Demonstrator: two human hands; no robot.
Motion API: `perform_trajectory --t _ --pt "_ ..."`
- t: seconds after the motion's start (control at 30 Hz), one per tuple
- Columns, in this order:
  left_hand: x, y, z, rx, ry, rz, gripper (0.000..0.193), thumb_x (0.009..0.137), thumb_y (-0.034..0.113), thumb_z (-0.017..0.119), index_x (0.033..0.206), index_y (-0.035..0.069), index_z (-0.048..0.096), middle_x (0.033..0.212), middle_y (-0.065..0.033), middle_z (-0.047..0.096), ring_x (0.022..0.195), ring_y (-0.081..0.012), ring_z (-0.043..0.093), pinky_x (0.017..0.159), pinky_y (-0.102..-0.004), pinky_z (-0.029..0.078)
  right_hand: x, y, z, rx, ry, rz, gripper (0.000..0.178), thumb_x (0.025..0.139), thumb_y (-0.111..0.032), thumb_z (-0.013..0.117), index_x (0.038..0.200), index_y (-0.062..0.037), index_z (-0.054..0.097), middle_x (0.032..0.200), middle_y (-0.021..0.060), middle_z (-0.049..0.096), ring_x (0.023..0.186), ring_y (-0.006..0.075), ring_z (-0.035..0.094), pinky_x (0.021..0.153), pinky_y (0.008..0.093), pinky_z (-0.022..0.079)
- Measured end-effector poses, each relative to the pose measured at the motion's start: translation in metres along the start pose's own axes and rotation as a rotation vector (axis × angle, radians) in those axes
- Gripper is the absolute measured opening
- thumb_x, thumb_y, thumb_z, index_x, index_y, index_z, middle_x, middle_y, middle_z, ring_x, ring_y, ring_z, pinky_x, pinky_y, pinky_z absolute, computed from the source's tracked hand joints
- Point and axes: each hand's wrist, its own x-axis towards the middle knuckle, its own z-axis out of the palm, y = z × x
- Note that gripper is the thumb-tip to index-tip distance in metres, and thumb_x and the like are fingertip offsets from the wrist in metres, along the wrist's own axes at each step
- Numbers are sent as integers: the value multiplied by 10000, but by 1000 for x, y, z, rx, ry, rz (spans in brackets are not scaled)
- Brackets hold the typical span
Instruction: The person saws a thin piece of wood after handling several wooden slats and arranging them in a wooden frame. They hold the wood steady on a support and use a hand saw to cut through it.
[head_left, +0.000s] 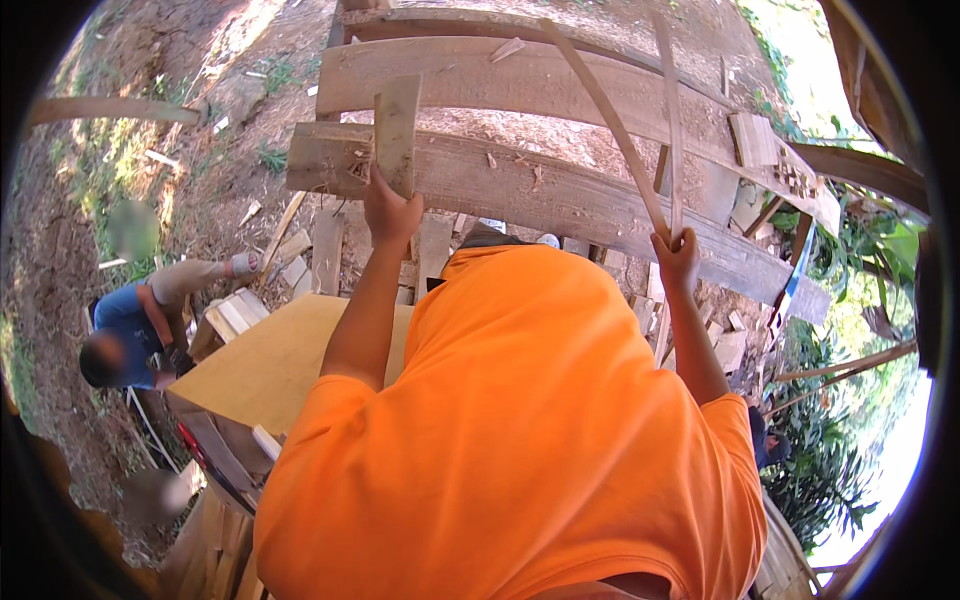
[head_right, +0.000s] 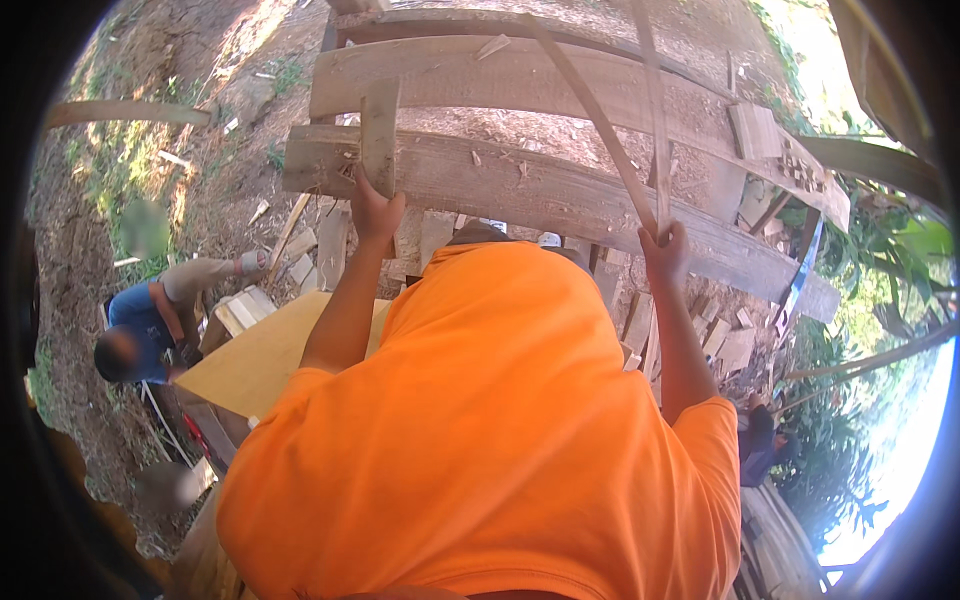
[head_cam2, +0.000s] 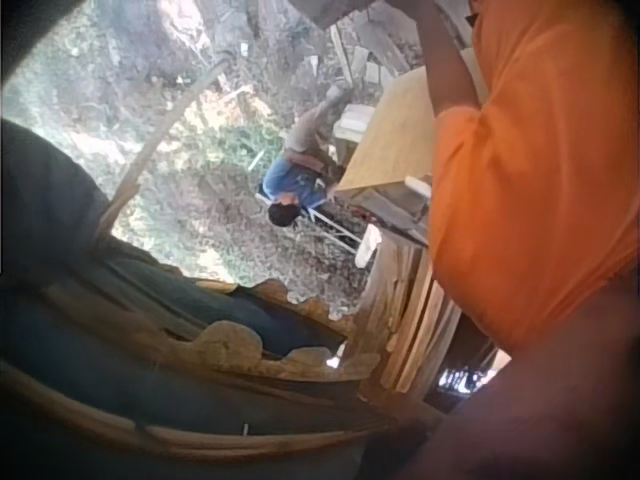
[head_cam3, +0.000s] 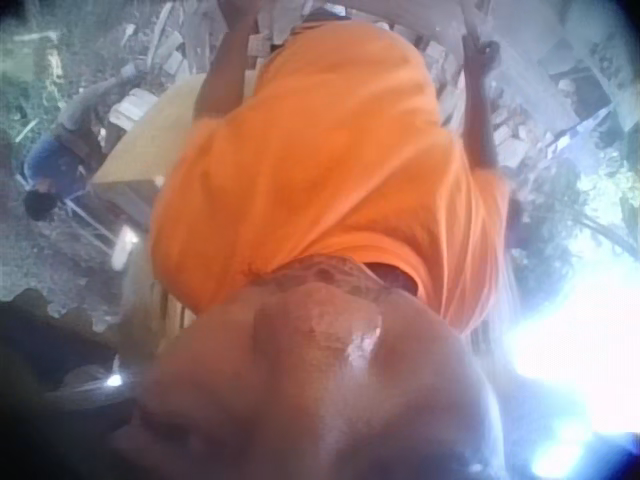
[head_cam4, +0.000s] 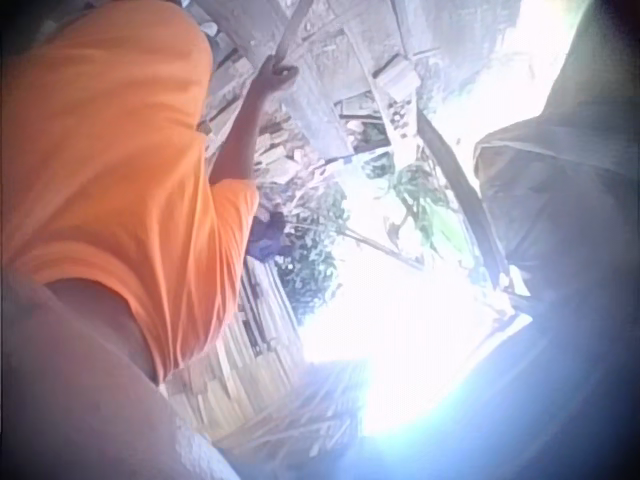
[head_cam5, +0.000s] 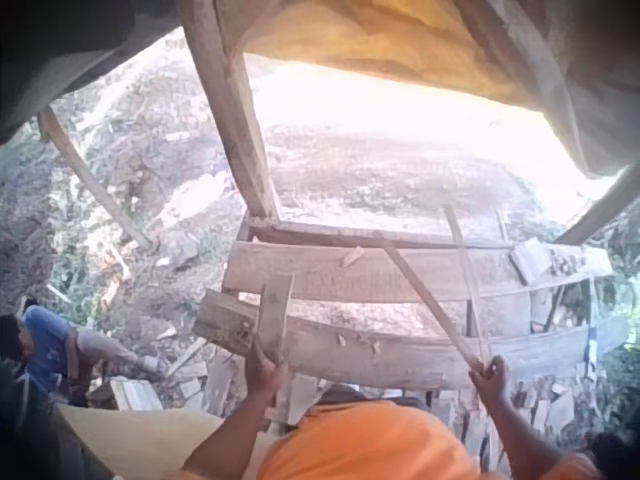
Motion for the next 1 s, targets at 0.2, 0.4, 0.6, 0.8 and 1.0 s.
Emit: perform_trajectory --t 0.2,0.4,0.6,0.8,1.0 --pt "95 59 34 266 -252 -31 993 746 343 739 1552 77 223 1260 -267 543 1152 -431 569 966 -542 466 -99 52 -11 31 155 351 416 753 -318 860 846 -37 568 752 88 564 666 235 513 634 390 425" --pt "120 74 68 501 -129 -4 1127 776 531 755 1570 9 150 1434 -313 428 1321 -422 468 1086 -555 382 -150 20 -12 147 198 534 380 775 -219 866 926 -22 578 770 51 611 687 147 547 631 333 457" --pt "56 148 62 -411 -877 219 927 924 547 650 1523 -61 287 1470 -250 458 1307 -320 523 1093 -439 432 -139 -20 -9 351 134 501 388 761 -245 867 968 -36 615 771 82 635 676 172 583 620 348 465" --pt "-25 223 55 -1046 -1405 26 497 1050 243 550 1457 -2 402 1345 -167 593 1192 -227 627 999 -349 546 -90 -74 10 352 -46 322 419 753 -288 871 977 -45 615 750 106 624 674 245 604 628 367 479" --pt "17 237 31 -1252 -1067 -14 334 1091 131 363 1410 31 375 1228 -154 610 1212 -264 618 998 -435 570 -45 -113 -9 490 -161 176 448 820 -318 849 1031 -17 592 741 70 650 637 121 599 592 300 467"
